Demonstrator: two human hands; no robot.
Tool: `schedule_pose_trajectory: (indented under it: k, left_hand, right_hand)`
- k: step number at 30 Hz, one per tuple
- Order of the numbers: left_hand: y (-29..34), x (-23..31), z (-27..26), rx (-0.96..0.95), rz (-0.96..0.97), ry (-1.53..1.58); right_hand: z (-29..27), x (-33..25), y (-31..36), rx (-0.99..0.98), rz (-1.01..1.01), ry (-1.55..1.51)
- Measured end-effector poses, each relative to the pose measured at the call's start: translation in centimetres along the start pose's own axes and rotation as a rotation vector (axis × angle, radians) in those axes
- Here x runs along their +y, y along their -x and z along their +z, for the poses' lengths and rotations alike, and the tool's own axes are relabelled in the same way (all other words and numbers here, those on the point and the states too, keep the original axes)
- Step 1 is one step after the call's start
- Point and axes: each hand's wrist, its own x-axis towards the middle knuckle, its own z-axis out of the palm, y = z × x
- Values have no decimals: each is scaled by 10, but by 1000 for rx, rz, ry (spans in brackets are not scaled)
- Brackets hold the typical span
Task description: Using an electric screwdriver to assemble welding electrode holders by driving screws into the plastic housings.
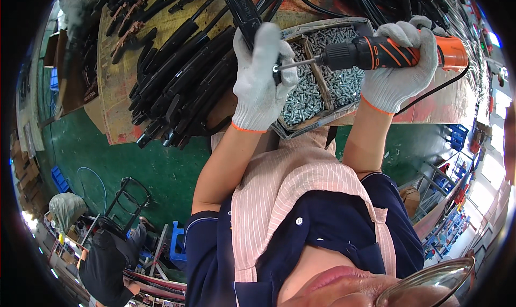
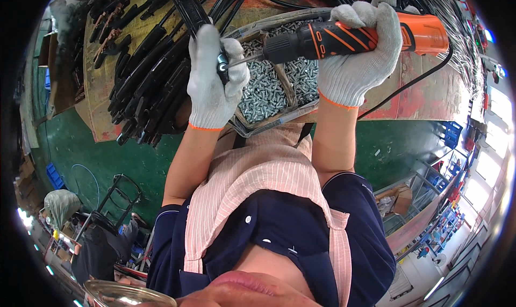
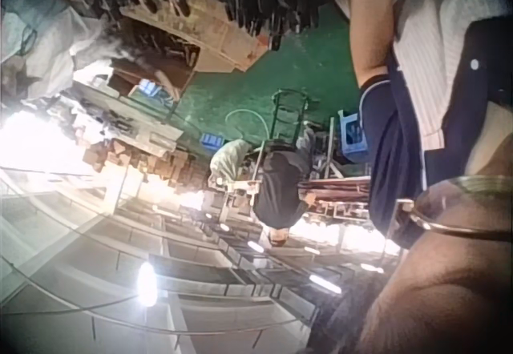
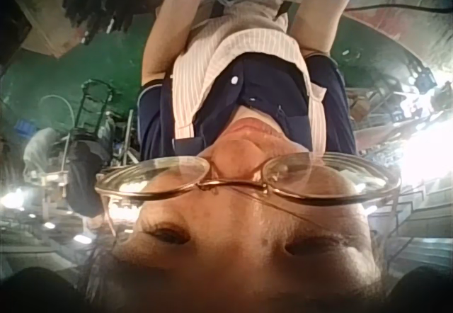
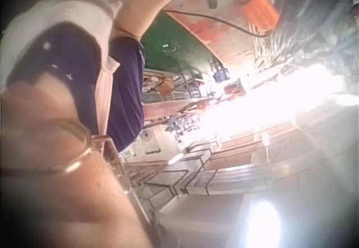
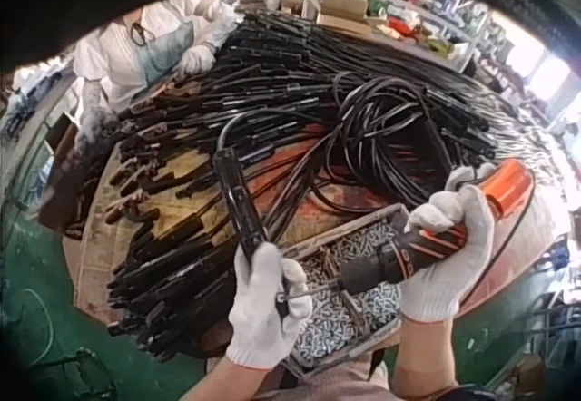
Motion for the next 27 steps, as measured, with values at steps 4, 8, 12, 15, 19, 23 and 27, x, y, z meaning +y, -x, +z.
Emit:
schedule_pose_trajectory:
  k: [4, 8, 12, 15, 19, 23, 27]
  left_hand:
    - [5, 1, 14, 35, 113, -67]
    - [-2, 1, -3, -41, -28, -38]
    - [-1, 2, -3, -35, -66, -85]
    - [-2, 2, -2, -12, -64, -44]
    - [-2, 1, -5, -24, -69, -106]
    - [3, 2, 7, 127, -110, -3]
    - [-1, -2, -9, -21, -127, -12]
  right_hand:
    - [0, -2, -1, 1, 6, -9]
    - [10, -10, 2, -106, -3, 7]
    - [24, -11, 8, -216, -60, 116]
    - [34, -11, 10, -284, -103, 140]
    - [53, -13, 16, -314, -85, 386]
    - [65, -10, 18, -395, -99, 465]
    - [76, -8, 20, -482, -110, 531]
